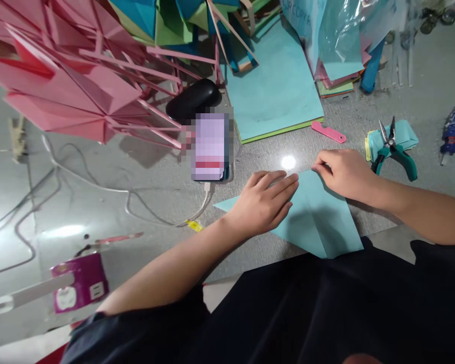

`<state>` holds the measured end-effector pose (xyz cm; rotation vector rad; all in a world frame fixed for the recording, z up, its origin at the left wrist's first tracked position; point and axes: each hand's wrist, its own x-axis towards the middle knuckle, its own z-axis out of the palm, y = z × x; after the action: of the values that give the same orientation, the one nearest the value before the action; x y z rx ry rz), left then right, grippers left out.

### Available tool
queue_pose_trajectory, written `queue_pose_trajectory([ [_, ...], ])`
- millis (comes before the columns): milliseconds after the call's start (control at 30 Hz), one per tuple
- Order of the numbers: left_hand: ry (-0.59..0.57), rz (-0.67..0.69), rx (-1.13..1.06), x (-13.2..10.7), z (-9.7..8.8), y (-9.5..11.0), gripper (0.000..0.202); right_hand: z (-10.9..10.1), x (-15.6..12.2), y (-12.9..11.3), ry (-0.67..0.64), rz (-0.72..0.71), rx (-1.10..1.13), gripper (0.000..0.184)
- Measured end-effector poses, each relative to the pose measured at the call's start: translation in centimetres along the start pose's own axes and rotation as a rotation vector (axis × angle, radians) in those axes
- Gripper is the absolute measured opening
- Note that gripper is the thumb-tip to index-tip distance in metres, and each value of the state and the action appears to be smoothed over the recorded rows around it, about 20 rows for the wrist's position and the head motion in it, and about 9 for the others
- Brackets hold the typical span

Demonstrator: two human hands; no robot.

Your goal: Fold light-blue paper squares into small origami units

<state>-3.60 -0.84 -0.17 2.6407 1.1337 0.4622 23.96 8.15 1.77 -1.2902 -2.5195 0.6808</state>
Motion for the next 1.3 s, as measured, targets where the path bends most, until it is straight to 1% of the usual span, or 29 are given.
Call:
queue_pose_trajectory([
  [133,0.055,0.012,-0.005,0.0,0.3,0.1,0.045,-0.2,-0.1,-0.4,-0.038,0.001,-0.014,0.018],
  [433,0.057,-0.036,-0.053,-0.1,0.7,0.0,0.052,0.2,-0.2,-0.6,-0.076,0.01,-0.026,0.018],
  [500,0.053,-0.035,-0.04,-0.1,0.7,-0.2,0.052,0.1,-0.1,-0.6,-0.077,0.03,-0.021,0.019],
  [567,0.042,-0.03,-0.012,-0.1,0.7,-0.4,0.051,-0.1,0.1,-0.4,-0.064,0.069,-0.005,0.013],
  [600,0.036,-0.032,0.005,-0.1,0.6,-0.6,0.052,-0.2,0.2,-0.3,-0.051,0.09,0.008,0.014],
  [700,0.029,-0.055,0.074,0.2,0.5,-1.0,0.056,-0.4,0.4,0.3,-0.011,0.118,0.038,0.036],
  [767,0.04,-0.067,0.122,0.5,0.4,-1.0,0.05,-0.5,0.5,0.6,0.001,0.119,0.027,0.041],
  [800,0.049,-0.063,0.14,0.7,0.4,-1.0,0.046,-0.4,0.6,0.6,0.005,0.118,0.013,0.04],
  [867,0.059,-0.043,0.17,1.1,0.4,-0.6,0.037,-0.4,0.6,0.6,0.005,0.105,-0.011,0.03],
  [967,0.062,-0.036,0.231,1.6,0.6,0.3,0.033,-0.5,0.6,0.4,-0.018,0.08,-0.017,0.012],
  [1033,0.067,-0.062,0.265,1.8,0.7,1.1,0.037,-0.6,0.6,0.2,-0.032,0.09,-0.01,0.01],
  [1067,0.064,-0.078,0.267,1.8,0.8,1.4,0.043,-0.7,0.6,0.2,-0.035,0.103,-0.007,0.01],
  [1100,0.064,-0.087,0.261,1.8,1.0,1.7,0.049,-0.8,0.6,0.1,-0.04,0.115,-0.004,0.009],
  [1167,0.065,-0.097,0.23,1.7,1.2,1.9,0.055,-1.0,0.5,0.0,-0.051,0.135,0.003,0.011],
  [1300,0.117,-0.087,0.208,1.2,1.6,1.7,0.055,-1.2,0.5,-0.2,-0.084,0.159,-0.009,0.014],
])
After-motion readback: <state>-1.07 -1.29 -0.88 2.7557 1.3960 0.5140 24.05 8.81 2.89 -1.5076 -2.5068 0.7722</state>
